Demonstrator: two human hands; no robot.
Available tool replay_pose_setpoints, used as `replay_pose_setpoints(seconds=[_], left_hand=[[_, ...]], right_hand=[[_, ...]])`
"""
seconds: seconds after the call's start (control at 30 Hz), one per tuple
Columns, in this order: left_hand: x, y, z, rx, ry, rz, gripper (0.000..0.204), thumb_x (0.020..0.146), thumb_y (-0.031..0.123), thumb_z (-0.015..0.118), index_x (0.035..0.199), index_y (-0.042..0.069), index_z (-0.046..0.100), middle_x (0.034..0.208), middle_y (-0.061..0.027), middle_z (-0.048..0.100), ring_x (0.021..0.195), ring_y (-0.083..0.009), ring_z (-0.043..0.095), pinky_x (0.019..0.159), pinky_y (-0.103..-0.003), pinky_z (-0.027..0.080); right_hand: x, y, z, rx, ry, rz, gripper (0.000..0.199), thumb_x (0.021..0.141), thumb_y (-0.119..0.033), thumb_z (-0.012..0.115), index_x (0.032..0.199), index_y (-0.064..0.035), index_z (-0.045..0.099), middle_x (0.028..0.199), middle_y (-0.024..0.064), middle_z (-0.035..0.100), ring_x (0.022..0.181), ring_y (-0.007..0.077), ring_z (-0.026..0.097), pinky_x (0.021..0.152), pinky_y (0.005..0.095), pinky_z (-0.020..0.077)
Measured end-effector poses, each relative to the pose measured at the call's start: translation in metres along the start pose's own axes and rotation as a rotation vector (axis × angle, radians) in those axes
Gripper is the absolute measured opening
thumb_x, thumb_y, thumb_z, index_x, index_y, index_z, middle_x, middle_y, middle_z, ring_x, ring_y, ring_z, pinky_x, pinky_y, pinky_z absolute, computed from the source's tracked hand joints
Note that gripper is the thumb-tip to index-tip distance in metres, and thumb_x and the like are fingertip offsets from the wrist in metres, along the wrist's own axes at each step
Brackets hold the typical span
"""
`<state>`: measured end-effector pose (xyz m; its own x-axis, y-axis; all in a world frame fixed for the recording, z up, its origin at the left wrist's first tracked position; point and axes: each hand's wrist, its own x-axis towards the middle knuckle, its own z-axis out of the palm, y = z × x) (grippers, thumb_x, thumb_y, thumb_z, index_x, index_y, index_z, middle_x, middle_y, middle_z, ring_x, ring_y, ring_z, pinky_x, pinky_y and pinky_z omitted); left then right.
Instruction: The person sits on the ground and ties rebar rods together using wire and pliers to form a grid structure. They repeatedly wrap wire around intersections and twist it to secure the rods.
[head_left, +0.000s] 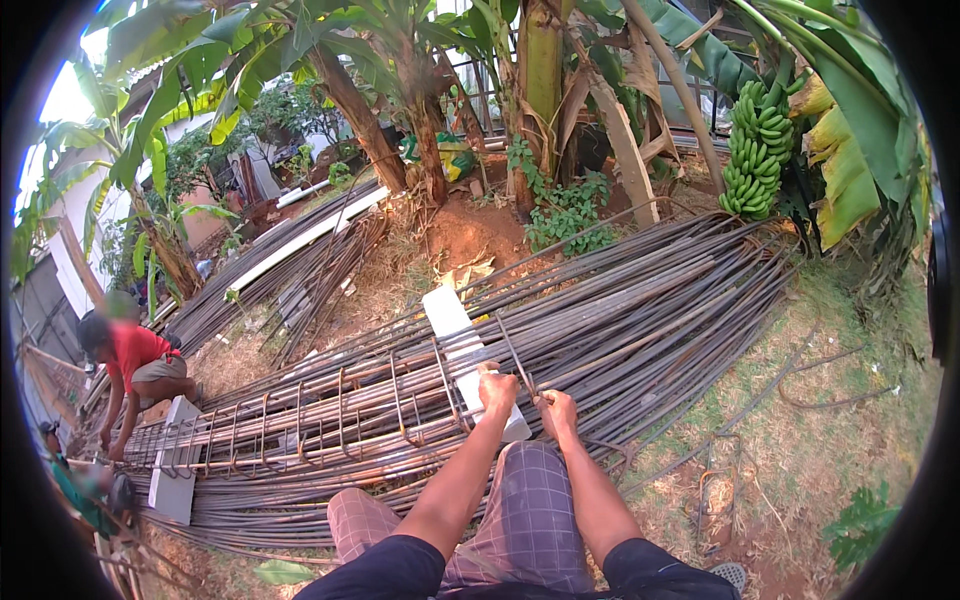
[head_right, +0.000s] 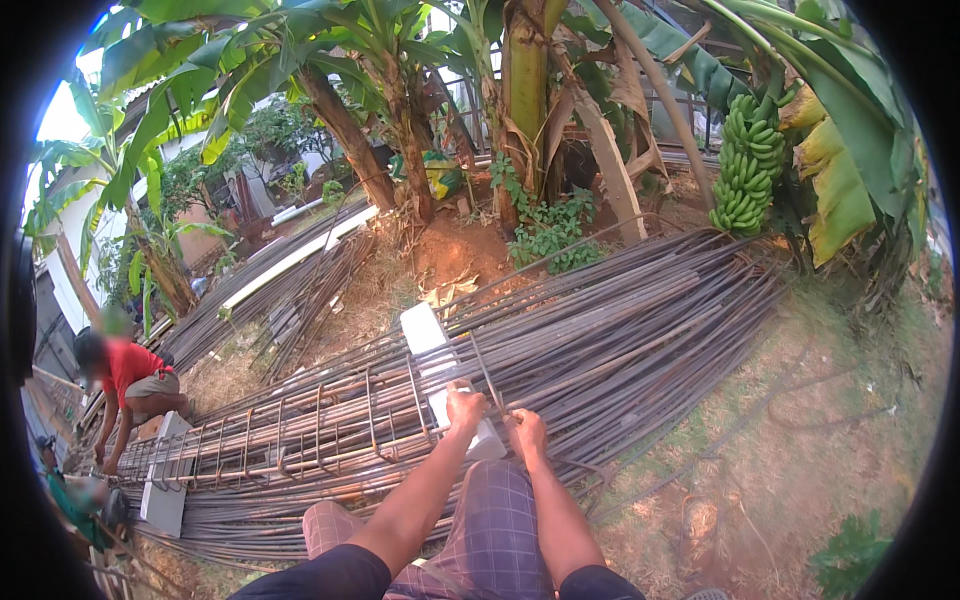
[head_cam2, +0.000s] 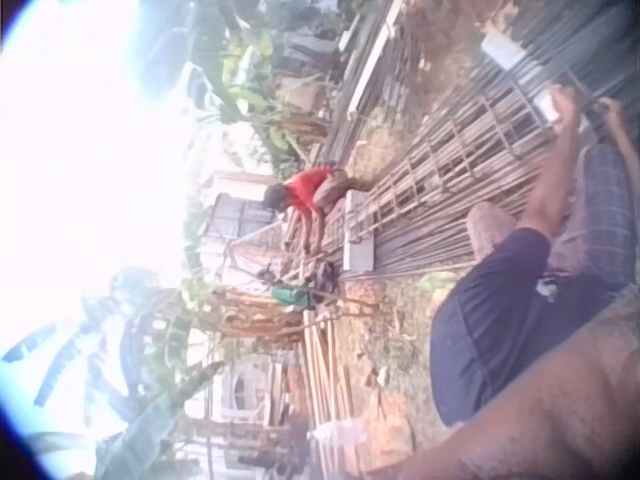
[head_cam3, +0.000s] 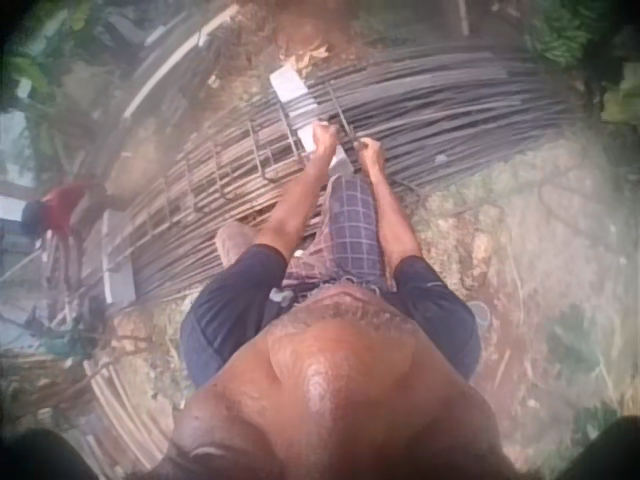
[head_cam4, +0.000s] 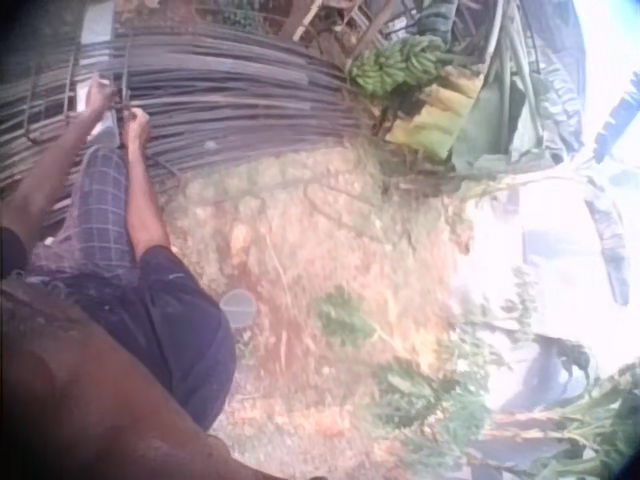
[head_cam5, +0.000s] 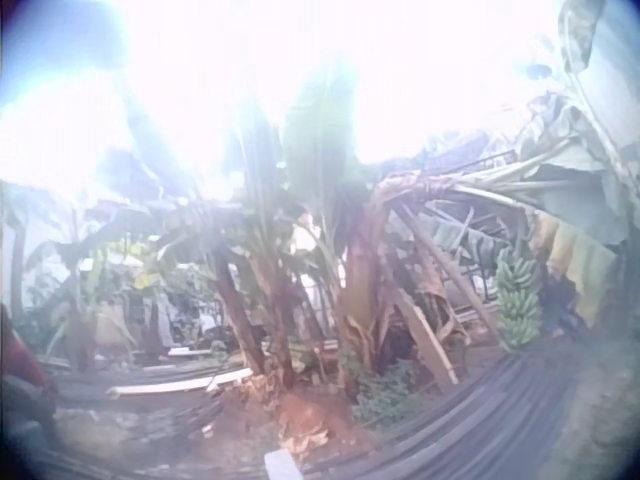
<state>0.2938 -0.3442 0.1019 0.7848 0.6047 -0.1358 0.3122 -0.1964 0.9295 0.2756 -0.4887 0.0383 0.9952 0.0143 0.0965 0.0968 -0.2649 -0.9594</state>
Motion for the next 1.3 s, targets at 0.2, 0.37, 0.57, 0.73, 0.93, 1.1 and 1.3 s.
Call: replay_pose_setpoints(seconds=[0.2,0.37,0.57,0.73,0.93,1.1,1.3], left_hand=[[-0.059,0.002,0.004,0.335,-0.001,0.496,0.017,0.095,0.016,0.06,0.11,0.011,0.054,0.081,-0.0214,0.07,0.077,-0.0438,0.07,0.07,-0.053,0.054],[-0.08,-0.026,-0.003,0.215,-0.02,0.428,0.033,0.093,0.014,0.059,0.125,0.005,0.054,0.089,-0.0236,0.073,0.084,-0.0436,0.071,0.076,-0.052,0.055],[-0.117,0.002,0.017,-0.257,-0.16,-0.078,0.053,0.087,0.002,0.051,0.139,0.001,0.044,0.128,-0.017,0.069,0.124,-0.0296,0.063,0.105,-0.039,0.047],[-0.095,-0.039,0.041,-0.323,0.029,-0.356,0.04,0.097,0.019,0.056,0.133,0.001,0.054,0.105,-0.0154,0.071,0.108,-0.0318,0.066,0.092,-0.044,0.051],[-0.071,-0.054,0.029,-0.448,-0.27,-0.314,0.031,0.097,0.028,0.059,0.104,0.001,0.073,0.079,-0.0117,0.066,0.068,-0.0214,0.061,0.057,-0.04,0.046],[-0.044,-0.03,0.0,-0.518,-0.486,-0.278,0.017,0.092,0.013,0.061,0.094,0.007,0.076,0.071,-0.0047,0.061,0.052,-0.0109,0.044,0.044,-0.032,0.029],[-0.031,-0.009,-0.008,-0.426,-0.52,-0.215,0.018,0.091,0.005,0.061,0.095,0.006,0.078,0.065,-0.0035,0.056,0.051,-0.0125,0.044,0.043,-0.034,0.03]], right_hand=[[0.009,0.003,-0.008,-0.052,-0.102,0.05,0.033,0.088,-0.032,0.066,0.098,-0.0019,0.076,0.088,0.0175,0.075,0.082,0.027,0.072,0.077,0.0391,0.0528],[0.021,-0.051,-0.021,-0.396,-0.367,0.153,0.068,0.094,-0.065,0.055,0.083,-0.0013,0.075,0.066,0.0126,0.069,0.067,0.0252,0.069,0.062,0.0393,0.0523],[0.051,-0.023,-0.035,-0.475,-0.288,-0.04,0.026,0.089,-0.023,0.068,0.077,-0.0004,0.074,0.064,0.0172,0.069,0.063,0.0283,0.071,0.066,0.0429,0.0551],[0.027,-0.072,-0.006,-0.64,-0.425,-0.293,0.02,0.087,-0.019,0.069,0.083,-0.0008,0.075,0.077,0.0215,0.072,0.077,0.0363,0.073,0.071,0.046,0.0564],[0.021,-0.092,-0.027,-1.107,-0.412,-0.541,0.021,0.094,-0.034,0.063,0.1,-0.0156,0.072,0.091,0.0158,0.075,0.086,0.0392,0.072,0.076,0.0544,0.0533],[0.014,-0.069,-0.046,-0.996,-0.267,-0.691,0.016,0.099,-0.029,0.056,0.094,-0.0143,0.062,0.084,0.0117,0.073,0.077,0.0388,0.071,0.064,0.0521,0.0526],[-0.006,-0.043,-0.02,-0.938,-0.052,-0.719,0.009,0.099,-0.019,0.054,0.095,-0.0121,0.058,0.088,0.012,0.069,0.076,0.0368,0.07,0.06,0.0509,0.0535]])
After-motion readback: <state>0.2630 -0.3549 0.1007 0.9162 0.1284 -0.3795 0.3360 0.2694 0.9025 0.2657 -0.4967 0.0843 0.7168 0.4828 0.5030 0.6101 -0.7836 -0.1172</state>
